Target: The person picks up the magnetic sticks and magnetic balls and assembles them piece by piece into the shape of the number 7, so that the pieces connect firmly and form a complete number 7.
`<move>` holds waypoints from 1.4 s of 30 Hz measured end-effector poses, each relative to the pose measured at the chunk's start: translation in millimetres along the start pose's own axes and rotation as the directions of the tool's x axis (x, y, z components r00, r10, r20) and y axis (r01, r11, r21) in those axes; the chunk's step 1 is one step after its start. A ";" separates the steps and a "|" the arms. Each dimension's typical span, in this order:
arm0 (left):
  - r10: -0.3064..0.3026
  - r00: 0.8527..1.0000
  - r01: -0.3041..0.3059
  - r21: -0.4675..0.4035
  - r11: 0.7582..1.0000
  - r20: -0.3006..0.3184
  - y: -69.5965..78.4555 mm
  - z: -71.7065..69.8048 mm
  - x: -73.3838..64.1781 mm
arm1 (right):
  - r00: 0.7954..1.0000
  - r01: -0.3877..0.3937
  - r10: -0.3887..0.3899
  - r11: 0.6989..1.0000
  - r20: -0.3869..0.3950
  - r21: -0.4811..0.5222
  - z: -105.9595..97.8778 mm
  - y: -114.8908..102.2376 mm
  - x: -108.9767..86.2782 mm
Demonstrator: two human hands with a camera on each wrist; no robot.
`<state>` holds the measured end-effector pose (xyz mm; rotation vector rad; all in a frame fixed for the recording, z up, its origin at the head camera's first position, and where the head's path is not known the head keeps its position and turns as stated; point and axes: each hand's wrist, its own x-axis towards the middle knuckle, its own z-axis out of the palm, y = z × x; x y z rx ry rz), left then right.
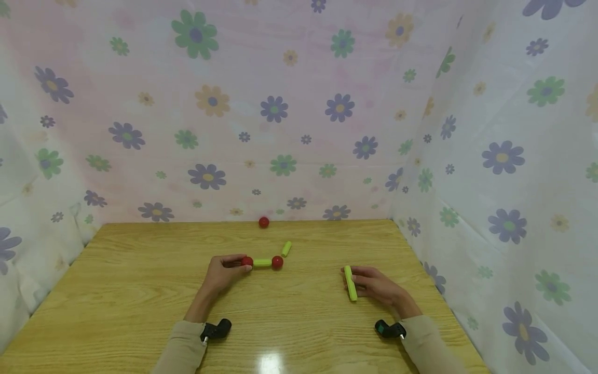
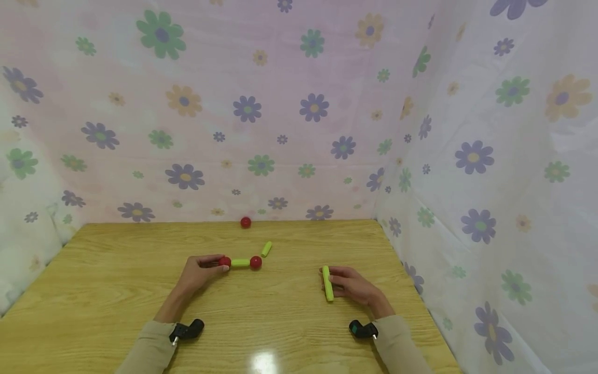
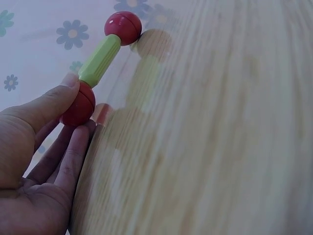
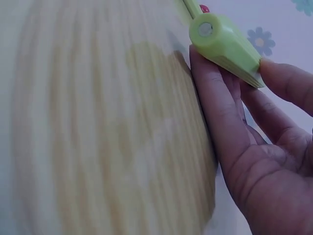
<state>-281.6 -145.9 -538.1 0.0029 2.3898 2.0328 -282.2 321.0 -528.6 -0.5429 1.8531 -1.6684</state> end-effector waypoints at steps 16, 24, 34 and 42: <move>0.043 0.999 -0.044 0.115 0.992 0.010 5.6 -1.2 -1.4 | 0.998 -0.035 0.024 0.984 -0.064 -0.174 54.2 -18.3 26.9; 0.099 0.995 -0.098 0.152 0.983 0.003 7.7 2.0 0.0 | 0.999 -0.009 -0.002 0.982 -0.054 -0.189 92.3 -25.9 42.1; 0.084 0.996 -0.083 0.141 0.986 -0.001 9.0 5.4 -0.6 | 0.989 -0.027 -0.014 0.962 -0.151 -0.272 120.2 -30.1 56.2; 0.133 0.991 -0.133 0.169 0.977 0.013 8.0 4.3 -2.0 | 0.983 -0.056 0.013 0.971 -0.185 -0.231 136.0 -32.7 69.3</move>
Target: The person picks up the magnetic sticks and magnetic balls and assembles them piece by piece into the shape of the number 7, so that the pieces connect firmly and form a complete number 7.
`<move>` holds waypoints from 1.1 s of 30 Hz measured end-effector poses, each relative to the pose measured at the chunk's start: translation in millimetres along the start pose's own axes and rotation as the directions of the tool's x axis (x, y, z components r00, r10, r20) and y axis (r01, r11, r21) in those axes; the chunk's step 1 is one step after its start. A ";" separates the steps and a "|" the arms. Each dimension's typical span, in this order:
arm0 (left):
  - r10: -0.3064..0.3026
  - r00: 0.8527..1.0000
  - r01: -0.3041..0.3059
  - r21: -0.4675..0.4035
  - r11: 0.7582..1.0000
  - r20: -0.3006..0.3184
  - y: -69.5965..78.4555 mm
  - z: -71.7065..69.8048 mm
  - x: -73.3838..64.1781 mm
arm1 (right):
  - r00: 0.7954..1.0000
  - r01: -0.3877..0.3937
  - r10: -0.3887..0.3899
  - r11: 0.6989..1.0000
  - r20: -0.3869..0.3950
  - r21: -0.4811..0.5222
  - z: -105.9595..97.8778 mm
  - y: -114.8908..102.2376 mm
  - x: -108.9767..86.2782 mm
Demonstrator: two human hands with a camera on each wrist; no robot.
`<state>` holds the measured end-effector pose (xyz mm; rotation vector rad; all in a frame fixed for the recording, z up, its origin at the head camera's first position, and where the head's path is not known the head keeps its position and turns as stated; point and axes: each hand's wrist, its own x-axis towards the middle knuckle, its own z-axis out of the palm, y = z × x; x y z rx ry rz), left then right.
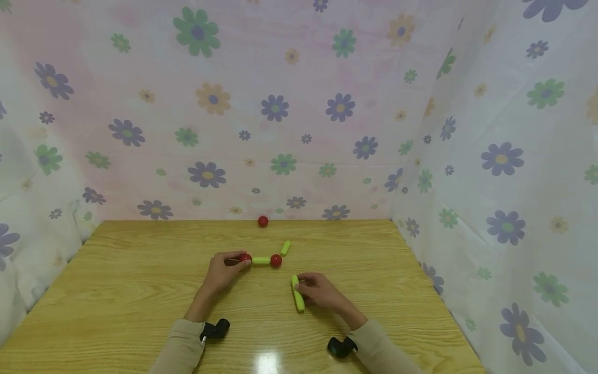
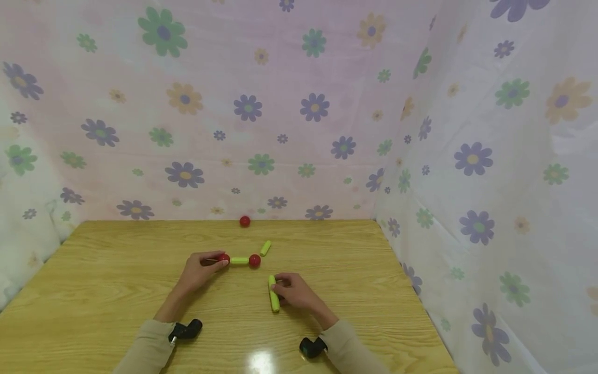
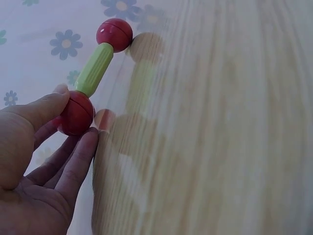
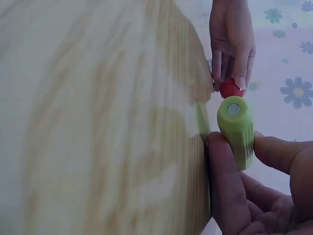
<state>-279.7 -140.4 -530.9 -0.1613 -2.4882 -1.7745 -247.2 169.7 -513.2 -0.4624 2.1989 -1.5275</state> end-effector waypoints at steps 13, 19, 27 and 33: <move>0.036 0.999 -0.036 0.018 0.999 0.015 0.7 -1.9 0.5 | 0.998 -0.032 0.035 0.998 -0.053 0.050 14.4 -2.8 16.8; 0.036 0.999 -0.036 0.014 0.999 0.012 0.6 -1.8 0.6 | 0.997 -0.046 0.054 0.992 -0.058 0.118 19.8 -0.5 28.0; 0.020 1.000 -0.020 -0.001 1.000 0.004 0.0 -0.7 1.0 | 0.989 -0.105 0.122 0.979 -0.088 0.176 25.6 -4.4 38.2; 0.013 1.000 -0.013 -0.008 1.000 0.008 -0.7 -0.9 1.9 | 0.983 -0.138 0.158 0.969 -0.088 0.203 26.8 -5.3 44.0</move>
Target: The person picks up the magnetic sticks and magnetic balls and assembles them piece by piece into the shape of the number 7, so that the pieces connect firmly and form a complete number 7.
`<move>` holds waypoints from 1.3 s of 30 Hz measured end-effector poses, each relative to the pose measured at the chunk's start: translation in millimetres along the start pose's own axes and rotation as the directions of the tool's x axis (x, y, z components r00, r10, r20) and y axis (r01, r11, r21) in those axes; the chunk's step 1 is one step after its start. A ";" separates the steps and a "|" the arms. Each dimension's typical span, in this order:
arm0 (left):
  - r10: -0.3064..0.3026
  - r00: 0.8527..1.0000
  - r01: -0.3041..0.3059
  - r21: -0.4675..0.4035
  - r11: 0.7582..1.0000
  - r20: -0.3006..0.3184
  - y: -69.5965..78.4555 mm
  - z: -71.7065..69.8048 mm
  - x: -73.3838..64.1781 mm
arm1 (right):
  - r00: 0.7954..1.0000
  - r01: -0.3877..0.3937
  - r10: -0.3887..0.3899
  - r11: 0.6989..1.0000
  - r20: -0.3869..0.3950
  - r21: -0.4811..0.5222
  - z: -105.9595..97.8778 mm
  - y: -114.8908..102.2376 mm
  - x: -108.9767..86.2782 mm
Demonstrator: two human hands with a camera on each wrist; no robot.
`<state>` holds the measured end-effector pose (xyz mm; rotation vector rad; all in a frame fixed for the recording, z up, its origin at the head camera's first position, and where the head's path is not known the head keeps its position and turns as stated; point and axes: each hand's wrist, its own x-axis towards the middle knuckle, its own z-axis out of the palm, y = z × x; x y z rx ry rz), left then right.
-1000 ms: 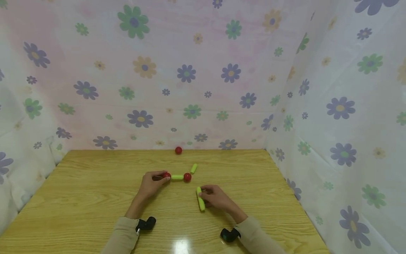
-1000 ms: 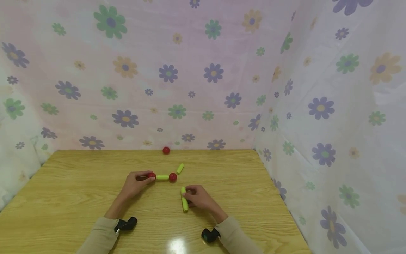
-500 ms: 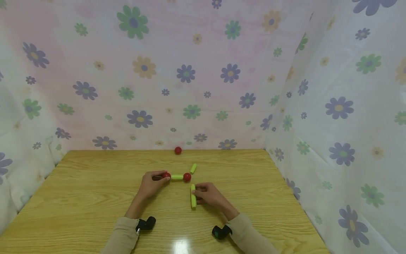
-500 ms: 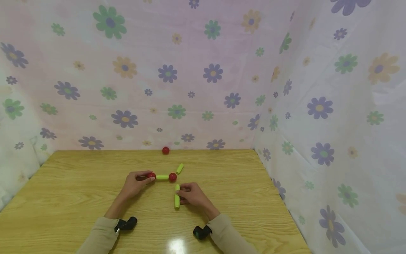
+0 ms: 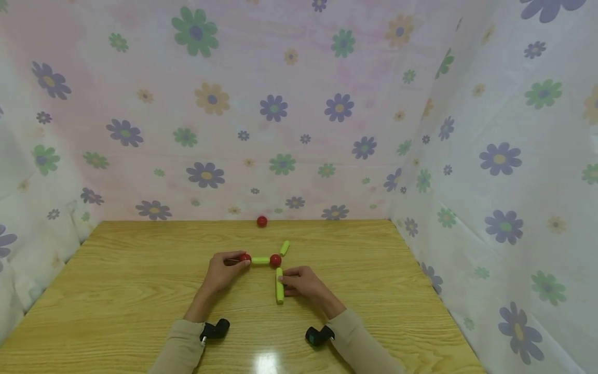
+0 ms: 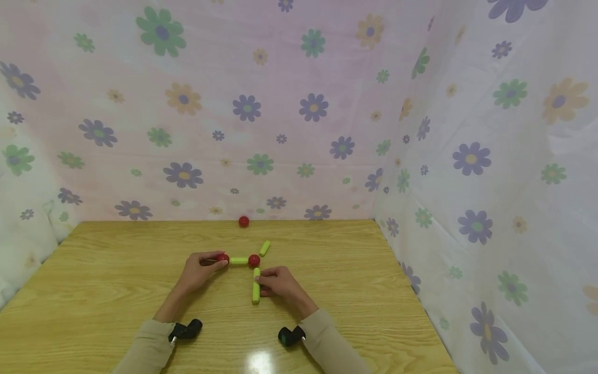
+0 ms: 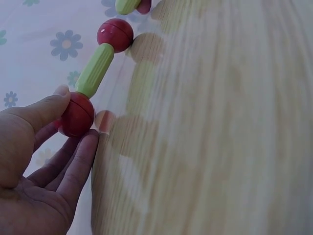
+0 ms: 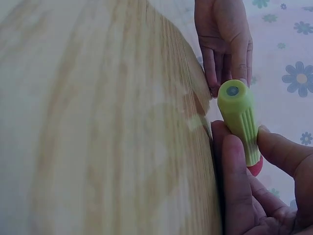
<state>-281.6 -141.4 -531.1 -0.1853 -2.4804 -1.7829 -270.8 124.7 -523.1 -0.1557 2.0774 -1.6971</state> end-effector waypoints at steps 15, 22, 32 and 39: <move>-0.018 1.000 0.018 0.008 1.000 -0.003 1.7 1.7 0.5 | 0.998 -0.050 0.052 0.998 0.034 -0.045 3.5 -7.2 6.7; -0.007 1.000 0.007 0.017 1.000 0.001 1.8 2.2 0.5 | 0.997 -0.062 0.065 0.996 0.047 -0.060 6.8 -11.6 8.1; -0.010 1.000 0.010 0.017 1.000 -0.007 1.8 0.7 0.5 | 0.995 -0.057 0.060 0.998 0.085 -0.037 4.9 -11.5 11.5; -0.029 1.000 0.029 0.012 1.000 -0.012 0.3 2.7 0.8 | 0.989 -0.090 0.088 0.996 0.119 0.007 0.3 -11.8 11.6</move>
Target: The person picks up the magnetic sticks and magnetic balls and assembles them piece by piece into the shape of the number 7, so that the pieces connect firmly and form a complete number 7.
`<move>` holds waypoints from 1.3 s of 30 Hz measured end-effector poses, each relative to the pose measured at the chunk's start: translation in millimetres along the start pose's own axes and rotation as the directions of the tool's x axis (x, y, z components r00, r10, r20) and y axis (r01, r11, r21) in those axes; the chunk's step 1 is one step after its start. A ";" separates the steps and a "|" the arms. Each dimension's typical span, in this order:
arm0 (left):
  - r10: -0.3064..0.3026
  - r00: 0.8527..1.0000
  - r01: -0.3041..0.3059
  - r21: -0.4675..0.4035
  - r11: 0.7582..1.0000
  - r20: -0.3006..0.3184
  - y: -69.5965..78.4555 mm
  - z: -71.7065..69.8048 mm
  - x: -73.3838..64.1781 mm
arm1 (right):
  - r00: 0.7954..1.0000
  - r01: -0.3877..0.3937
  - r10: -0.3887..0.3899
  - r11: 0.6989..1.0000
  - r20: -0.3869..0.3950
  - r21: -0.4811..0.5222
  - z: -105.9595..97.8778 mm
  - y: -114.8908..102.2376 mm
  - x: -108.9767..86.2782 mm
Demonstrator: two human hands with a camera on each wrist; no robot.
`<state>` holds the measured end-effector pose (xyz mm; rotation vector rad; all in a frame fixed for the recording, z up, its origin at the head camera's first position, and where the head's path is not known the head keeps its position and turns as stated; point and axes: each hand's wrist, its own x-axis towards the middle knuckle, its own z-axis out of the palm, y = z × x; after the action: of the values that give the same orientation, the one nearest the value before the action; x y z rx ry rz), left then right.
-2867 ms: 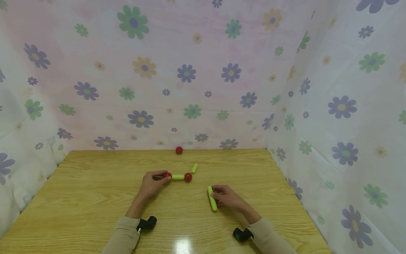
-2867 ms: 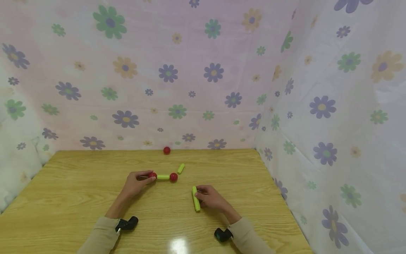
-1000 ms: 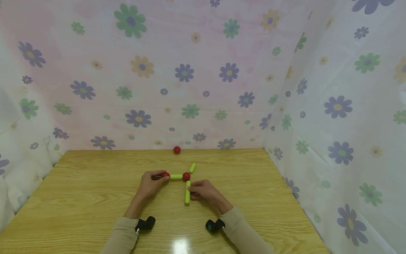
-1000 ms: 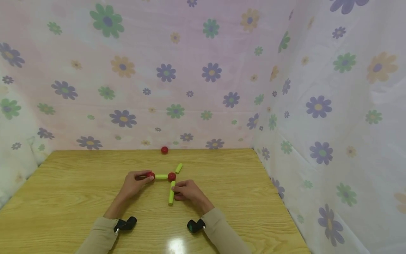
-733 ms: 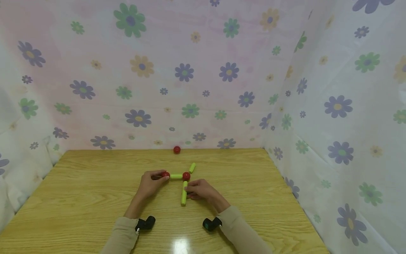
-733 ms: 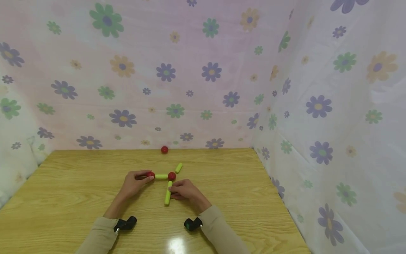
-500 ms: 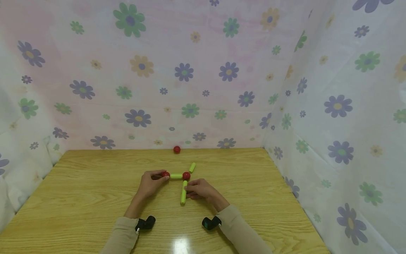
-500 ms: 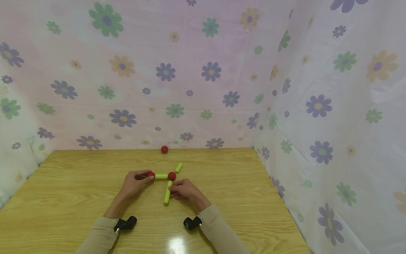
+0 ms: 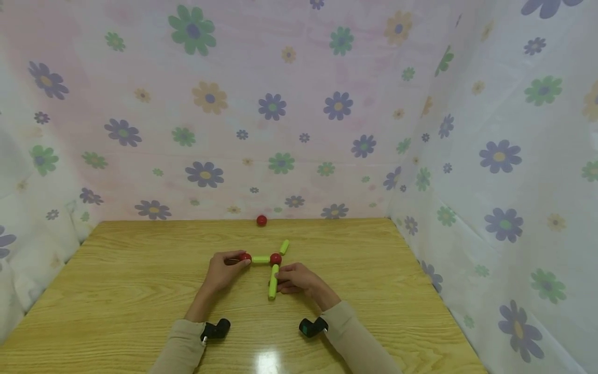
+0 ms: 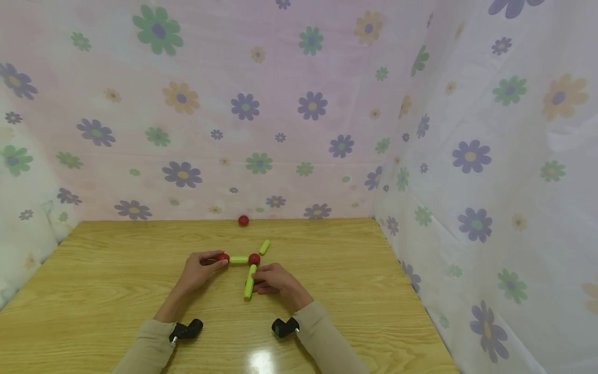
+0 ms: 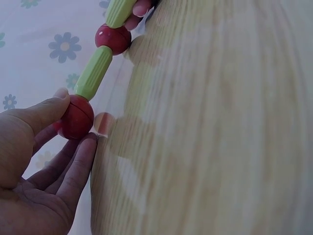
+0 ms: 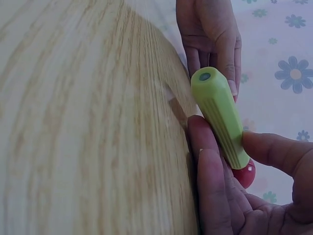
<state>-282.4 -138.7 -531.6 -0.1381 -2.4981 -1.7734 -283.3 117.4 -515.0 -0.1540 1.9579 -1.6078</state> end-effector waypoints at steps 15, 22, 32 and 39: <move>-0.004 1.000 0.004 -0.008 1.000 0.011 0.9 0.1 0.5 | 0.999 -0.033 0.033 0.999 -0.007 0.008 -1.5 -1.9 4.0; 0.000 1.000 0.000 0.003 1.000 0.012 2.6 0.4 0.2 | 0.999 -0.038 0.038 0.999 -0.005 0.016 -1.8 -3.9 2.6; -0.001 1.000 0.001 0.014 1.000 0.008 3.8 0.6 0.1 | 0.999 -0.045 0.045 0.999 -0.007 0.026 -2.5 -3.3 3.0; 0.018 1.000 -0.018 0.035 0.999 0.004 3.5 0.3 -0.5 | 0.999 -0.035 0.035 0.999 -0.024 0.016 -1.6 -2.1 3.7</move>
<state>-281.5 -137.3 -528.4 -0.1615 -2.5204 -1.7236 -287.7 116.6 -514.3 -0.0941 1.9549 -1.6089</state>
